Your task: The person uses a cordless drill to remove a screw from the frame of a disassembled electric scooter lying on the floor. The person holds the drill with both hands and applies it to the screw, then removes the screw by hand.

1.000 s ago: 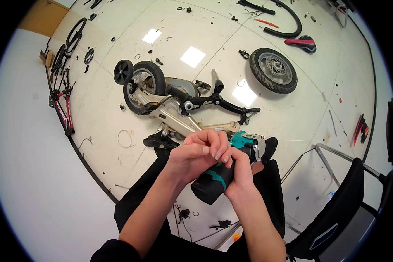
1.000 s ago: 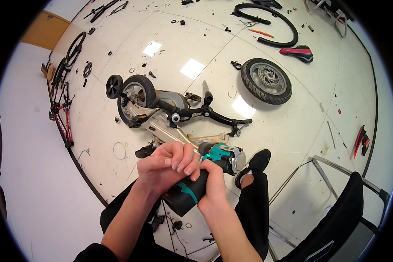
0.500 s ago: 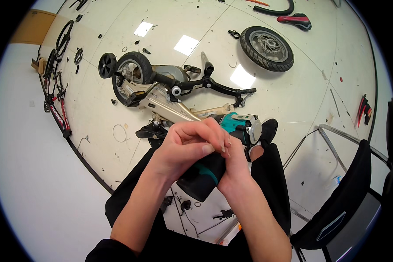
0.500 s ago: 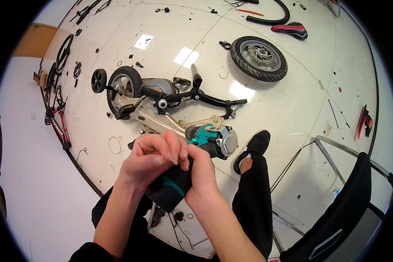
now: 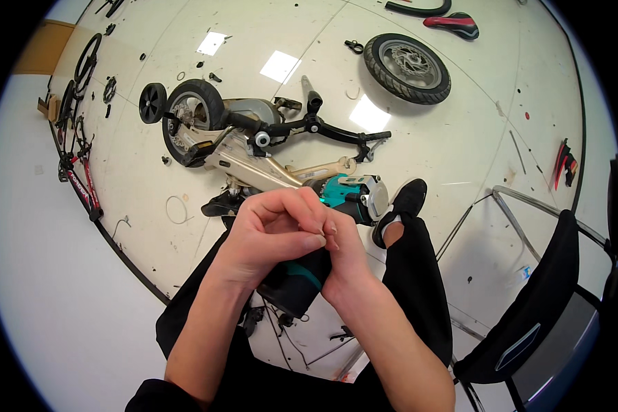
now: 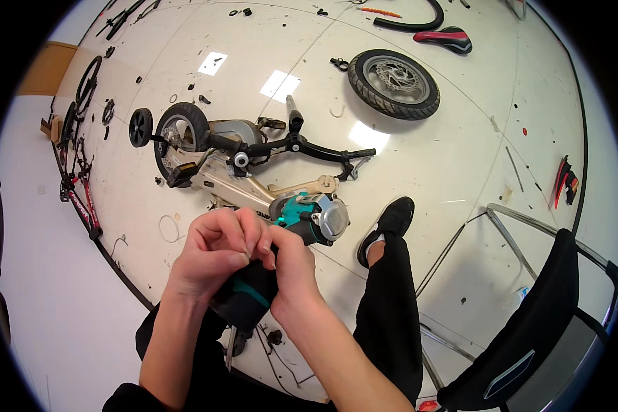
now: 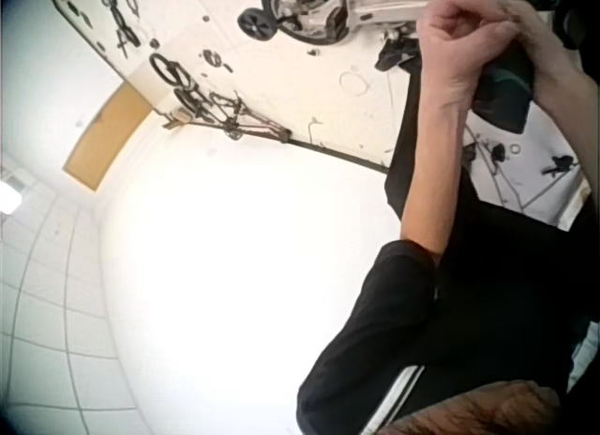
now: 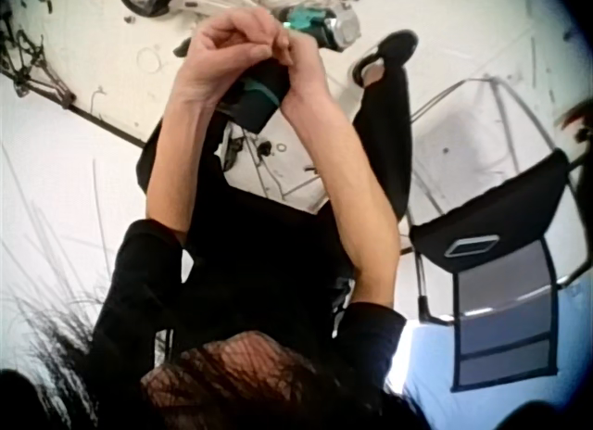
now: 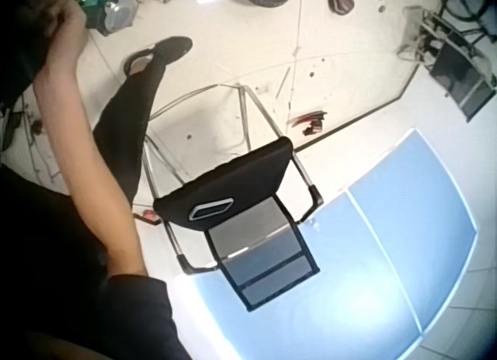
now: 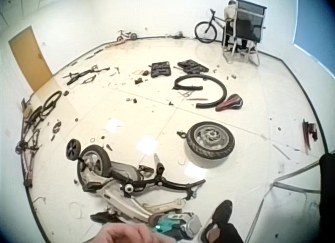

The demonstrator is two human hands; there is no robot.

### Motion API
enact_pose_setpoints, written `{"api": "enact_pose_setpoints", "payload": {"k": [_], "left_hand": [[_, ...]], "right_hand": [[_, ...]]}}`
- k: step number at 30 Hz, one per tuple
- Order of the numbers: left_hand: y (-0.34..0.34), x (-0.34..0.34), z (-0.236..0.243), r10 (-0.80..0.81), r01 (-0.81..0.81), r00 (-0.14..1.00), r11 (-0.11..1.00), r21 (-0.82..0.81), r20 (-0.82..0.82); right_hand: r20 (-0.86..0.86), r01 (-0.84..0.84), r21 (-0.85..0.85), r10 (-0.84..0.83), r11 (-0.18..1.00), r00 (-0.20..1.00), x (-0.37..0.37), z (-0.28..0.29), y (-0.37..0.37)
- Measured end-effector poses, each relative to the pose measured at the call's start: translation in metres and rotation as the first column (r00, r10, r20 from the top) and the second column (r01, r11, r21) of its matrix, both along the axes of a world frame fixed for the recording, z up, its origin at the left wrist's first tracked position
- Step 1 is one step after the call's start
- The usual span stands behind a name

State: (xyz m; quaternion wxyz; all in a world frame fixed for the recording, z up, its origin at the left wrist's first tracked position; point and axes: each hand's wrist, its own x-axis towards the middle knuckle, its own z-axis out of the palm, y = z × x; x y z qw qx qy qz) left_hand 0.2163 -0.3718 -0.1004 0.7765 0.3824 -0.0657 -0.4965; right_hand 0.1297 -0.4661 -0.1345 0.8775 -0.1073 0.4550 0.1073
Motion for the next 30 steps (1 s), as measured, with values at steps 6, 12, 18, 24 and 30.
{"api": "enact_pose_setpoints", "payload": {"k": [6,12,18,24,30], "left_hand": [[0.003,-0.002,0.002,-0.008,0.003,0.999,0.990,0.143,0.035],[0.003,-0.001,0.003,-0.107,0.101,0.993,0.989,0.109,0.050],[0.004,-0.001,0.009,-0.119,0.113,0.991,0.990,0.080,0.065],[0.005,-0.002,0.013,-0.112,0.109,0.993,0.990,0.086,0.031],[0.003,-0.002,0.015,-0.095,0.094,0.995,0.992,0.088,0.005]], "right_hand": [[-0.012,0.040,0.006,-0.040,0.999,0.999,-0.002,-0.005,0.002],[0.006,0.094,0.028,-0.094,0.995,0.996,-0.004,-0.002,0.000],[0.056,0.062,0.005,-0.063,0.998,0.996,-0.003,0.003,0.000],[-0.063,0.026,-0.021,-0.027,0.999,0.998,0.005,0.017,0.002],[-0.111,0.005,-0.043,-0.010,0.999,0.994,0.010,0.028,0.002]]}}
